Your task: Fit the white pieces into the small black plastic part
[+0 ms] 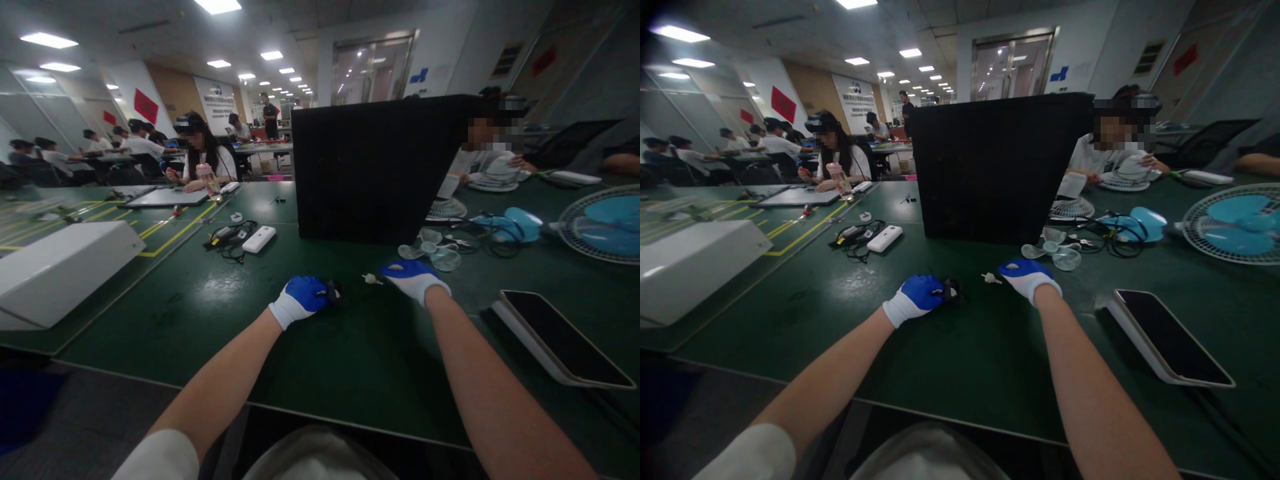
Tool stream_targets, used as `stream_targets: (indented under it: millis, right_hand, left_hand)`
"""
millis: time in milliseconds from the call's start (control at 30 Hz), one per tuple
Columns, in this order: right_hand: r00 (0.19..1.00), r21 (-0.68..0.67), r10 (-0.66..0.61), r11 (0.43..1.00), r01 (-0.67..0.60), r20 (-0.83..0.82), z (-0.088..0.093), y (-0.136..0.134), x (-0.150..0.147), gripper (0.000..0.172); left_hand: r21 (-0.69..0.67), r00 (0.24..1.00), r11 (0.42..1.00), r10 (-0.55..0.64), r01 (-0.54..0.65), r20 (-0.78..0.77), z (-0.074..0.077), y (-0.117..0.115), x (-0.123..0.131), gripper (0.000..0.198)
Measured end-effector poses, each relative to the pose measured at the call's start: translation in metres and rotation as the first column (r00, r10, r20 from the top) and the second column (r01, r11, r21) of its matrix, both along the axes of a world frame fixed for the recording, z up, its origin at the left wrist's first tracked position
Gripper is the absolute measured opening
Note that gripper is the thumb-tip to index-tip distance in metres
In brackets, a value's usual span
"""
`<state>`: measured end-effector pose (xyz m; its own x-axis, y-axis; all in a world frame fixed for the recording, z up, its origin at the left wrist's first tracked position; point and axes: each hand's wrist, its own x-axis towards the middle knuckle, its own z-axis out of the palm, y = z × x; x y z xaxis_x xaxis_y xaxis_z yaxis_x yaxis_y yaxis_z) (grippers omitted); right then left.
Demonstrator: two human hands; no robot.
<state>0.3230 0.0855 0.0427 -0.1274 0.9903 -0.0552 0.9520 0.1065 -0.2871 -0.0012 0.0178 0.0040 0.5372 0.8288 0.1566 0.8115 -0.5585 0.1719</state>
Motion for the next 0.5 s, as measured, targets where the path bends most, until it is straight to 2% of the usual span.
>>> stream_targets:
  millis: [67, 167, 233, 333, 433, 500]
  right_hand:
    - [0.999, -0.089, 0.046, 0.995, -0.048, -0.024, -0.009, 0.003, 0.000, 0.067]
    - [0.990, -0.049, 0.139, 0.989, -0.139, -0.008, -0.019, 0.003, -0.009, 0.074]
    - [0.986, -0.034, 0.165, 0.986, -0.165, -0.017, -0.023, 0.003, -0.012, 0.067]
    - [0.984, -0.044, 0.104, 0.993, -0.111, -0.147, -0.022, 0.005, -0.009, 0.058]
    - [0.961, 0.008, 0.060, 0.998, -0.060, -0.271, -0.017, 0.005, -0.003, 0.049]
    - [0.952, -0.006, 0.057, 0.998, -0.062, -0.301, -0.011, 0.003, -0.005, 0.046]
  left_hand:
    - [-0.014, 1.000, 1.000, 0.005, -0.005, 0.004, 0.001, 0.000, 0.000, 0.028]
    - [-0.041, 1.000, 0.999, 0.019, -0.018, 0.018, 0.002, 0.000, 0.000, 0.027]
    - [-0.055, 0.999, 0.998, 0.030, -0.028, 0.031, 0.001, 0.000, 0.000, 0.026]
    - [-0.064, 0.998, 0.997, 0.045, -0.041, 0.050, 0.000, 0.000, 0.000, 0.027]
    - [-0.081, 0.996, 0.995, 0.063, -0.058, 0.067, 0.000, 0.000, 0.000, 0.027]
    - [-0.093, 0.995, 0.994, 0.062, -0.054, 0.077, 0.000, 0.000, 0.000, 0.027]
